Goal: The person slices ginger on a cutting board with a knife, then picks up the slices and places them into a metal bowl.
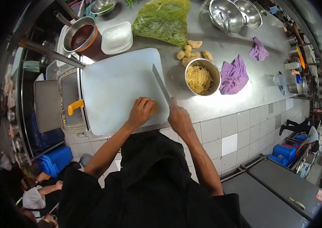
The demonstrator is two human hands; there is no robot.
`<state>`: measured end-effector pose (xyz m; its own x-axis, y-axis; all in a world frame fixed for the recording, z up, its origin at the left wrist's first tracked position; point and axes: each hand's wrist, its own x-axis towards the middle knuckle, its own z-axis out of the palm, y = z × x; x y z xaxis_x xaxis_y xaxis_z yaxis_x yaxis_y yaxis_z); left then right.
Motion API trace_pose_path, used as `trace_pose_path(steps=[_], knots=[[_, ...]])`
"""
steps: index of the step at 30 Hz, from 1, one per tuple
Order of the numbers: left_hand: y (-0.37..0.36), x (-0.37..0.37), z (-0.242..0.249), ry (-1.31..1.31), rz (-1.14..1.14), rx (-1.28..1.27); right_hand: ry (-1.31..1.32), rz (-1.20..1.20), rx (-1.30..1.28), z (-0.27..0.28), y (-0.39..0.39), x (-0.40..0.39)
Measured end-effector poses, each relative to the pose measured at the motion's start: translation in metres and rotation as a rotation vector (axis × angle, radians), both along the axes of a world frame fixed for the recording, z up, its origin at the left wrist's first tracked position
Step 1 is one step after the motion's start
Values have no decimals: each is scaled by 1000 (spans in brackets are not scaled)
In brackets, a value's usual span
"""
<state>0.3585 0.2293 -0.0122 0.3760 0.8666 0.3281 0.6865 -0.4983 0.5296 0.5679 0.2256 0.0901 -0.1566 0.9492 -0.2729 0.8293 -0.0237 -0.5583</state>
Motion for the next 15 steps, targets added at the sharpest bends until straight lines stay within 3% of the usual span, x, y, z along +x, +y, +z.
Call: trace_pose_path(steps=[9, 15], knots=[[1, 3, 1, 12, 52, -42, 40, -48, -100, 7, -54, -19], [-2, 0, 8, 13, 28, -73, -75, -96, -276, 25, -87, -29]])
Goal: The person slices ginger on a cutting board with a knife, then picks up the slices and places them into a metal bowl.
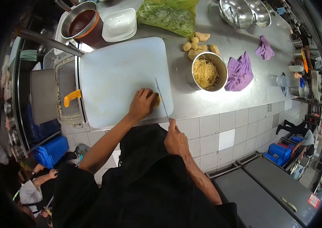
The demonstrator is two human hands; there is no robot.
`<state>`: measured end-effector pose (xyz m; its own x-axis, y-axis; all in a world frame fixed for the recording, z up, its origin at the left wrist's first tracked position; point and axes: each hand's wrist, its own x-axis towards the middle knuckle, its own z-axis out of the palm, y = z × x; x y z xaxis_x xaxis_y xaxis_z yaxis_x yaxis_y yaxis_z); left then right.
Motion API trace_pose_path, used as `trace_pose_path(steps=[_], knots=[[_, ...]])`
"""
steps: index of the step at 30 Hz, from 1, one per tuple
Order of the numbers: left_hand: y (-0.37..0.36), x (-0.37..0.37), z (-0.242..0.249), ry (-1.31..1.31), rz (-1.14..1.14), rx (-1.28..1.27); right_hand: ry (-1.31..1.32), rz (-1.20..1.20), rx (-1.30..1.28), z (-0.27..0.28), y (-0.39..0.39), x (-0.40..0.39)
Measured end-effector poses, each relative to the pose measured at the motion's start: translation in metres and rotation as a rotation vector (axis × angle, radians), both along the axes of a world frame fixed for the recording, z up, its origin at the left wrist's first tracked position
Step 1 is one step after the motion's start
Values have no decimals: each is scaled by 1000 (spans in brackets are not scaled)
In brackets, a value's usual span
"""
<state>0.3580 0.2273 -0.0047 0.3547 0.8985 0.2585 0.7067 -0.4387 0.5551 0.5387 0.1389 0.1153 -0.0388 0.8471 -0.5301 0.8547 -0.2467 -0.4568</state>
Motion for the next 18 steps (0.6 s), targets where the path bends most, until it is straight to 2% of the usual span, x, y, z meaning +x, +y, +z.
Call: trace_pose_path(steps=[8, 11, 14, 18], knots=[[2, -1, 0, 18, -11, -32, -127, -61, -123, 17, -27, -5], [3, -2, -3, 23, -18, -47, -109, -57, -136, 0, -28, -2], [2, -1, -4, 34, -14, -17, -13, 11, -101, -40, -17, 2], [2, -3, -4, 40, -22, -17, 34, 19, -49, -30, -3, -3]])
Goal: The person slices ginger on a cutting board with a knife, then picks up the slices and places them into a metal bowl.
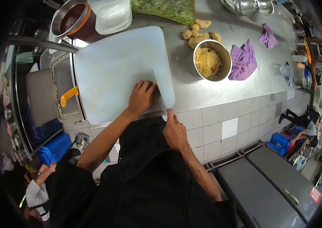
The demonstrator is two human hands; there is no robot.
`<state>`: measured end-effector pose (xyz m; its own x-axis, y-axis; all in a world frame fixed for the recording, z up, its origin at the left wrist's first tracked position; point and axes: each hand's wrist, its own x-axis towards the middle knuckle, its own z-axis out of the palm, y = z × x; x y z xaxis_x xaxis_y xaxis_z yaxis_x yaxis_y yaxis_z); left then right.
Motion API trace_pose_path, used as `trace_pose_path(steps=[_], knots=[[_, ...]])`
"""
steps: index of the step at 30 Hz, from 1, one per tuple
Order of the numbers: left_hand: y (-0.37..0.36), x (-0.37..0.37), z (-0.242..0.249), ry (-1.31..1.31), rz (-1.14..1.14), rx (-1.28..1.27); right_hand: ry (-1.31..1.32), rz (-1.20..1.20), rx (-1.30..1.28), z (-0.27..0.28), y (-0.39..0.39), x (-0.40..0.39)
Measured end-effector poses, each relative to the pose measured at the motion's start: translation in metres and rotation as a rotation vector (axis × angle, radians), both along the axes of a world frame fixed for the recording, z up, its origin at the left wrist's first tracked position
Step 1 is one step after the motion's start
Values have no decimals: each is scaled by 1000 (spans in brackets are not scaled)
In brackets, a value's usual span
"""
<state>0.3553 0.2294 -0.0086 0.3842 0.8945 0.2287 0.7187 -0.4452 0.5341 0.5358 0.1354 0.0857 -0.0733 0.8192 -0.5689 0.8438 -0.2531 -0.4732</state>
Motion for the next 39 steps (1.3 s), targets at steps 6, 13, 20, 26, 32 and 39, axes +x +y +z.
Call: trace_pose_path(steps=[6, 13, 20, 26, 32, 39], knots=[[2, 2, 3, -37, 15, 20, -101, -28, -76, 42, -10, -2], [2, 2, 2, -21, 24, 13, 38, -21, 47, -8, 9, 0], [1, 2, 0, -39, 30, 24, -100, -49, -130, 41, -2, -3], [3, 3, -1, -37, 34, 53, 59, -46, 64, -1, 4, -5], [3, 2, 0, -77, 25, 27, 38, -22, -18, 42, 24, -9], [2, 1, 0, -63, 33, 40, -41, -68, -57, 7, -2, -6]])
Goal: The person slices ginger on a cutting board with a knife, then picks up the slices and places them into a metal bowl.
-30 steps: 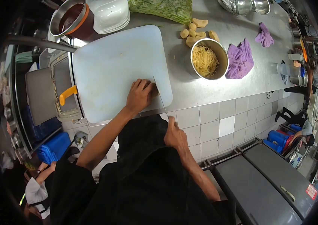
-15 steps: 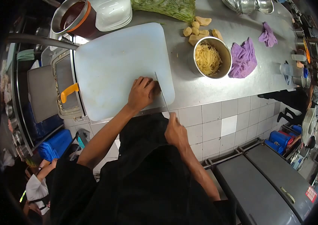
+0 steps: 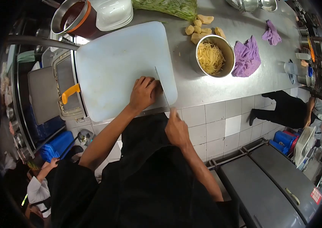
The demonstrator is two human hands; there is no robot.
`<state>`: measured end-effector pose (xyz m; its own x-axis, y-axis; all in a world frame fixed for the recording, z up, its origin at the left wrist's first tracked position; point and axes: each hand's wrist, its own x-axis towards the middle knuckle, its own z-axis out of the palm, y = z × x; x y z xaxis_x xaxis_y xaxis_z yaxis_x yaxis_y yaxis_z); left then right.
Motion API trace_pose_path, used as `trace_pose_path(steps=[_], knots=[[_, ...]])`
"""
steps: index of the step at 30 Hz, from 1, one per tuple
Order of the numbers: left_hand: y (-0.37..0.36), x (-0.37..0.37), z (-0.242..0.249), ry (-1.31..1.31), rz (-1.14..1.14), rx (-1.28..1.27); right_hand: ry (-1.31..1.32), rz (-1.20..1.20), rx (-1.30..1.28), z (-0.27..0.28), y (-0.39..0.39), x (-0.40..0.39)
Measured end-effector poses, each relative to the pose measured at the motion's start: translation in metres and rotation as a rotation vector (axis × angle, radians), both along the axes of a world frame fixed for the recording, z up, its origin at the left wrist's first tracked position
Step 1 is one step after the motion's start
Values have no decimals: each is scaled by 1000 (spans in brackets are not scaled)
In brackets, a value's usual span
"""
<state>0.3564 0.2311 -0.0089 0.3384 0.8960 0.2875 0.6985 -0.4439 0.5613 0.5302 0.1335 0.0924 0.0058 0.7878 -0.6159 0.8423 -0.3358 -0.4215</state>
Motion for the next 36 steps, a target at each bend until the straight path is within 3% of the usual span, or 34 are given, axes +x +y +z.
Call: trace_pose_path(steps=[3, 9, 12, 14, 18, 21, 25, 31, 36], knots=[[6, -1, -1, 3, 1, 13, 112, 18, 156, -4, 25, -7], [0, 1, 2, -39, -5, -4, 16, 62, -53, 45, 17, -2], [-1, 1, -1, -16, 5, 15, -29, 46, -28, 25, 1, 1], [0, 1, -1, 9, 14, 28, 78, 25, 126, -6, 4, -1], [-1, -1, 2, -29, -1, -10, 169, 0, 190, 9, 28, -9], [5, 1, 1, -17, 2, 27, 127, 54, 72, 37, 37, -6], [-1, -1, 0, 8, 6, 40, 1, 57, -15, 22, 6, -1], [-1, -1, -5, 17, 14, 40, 135, 30, 218, 0, 32, -14], [0, 0, -2, -21, 17, 38, 85, 48, 22, 44, 26, -8]])
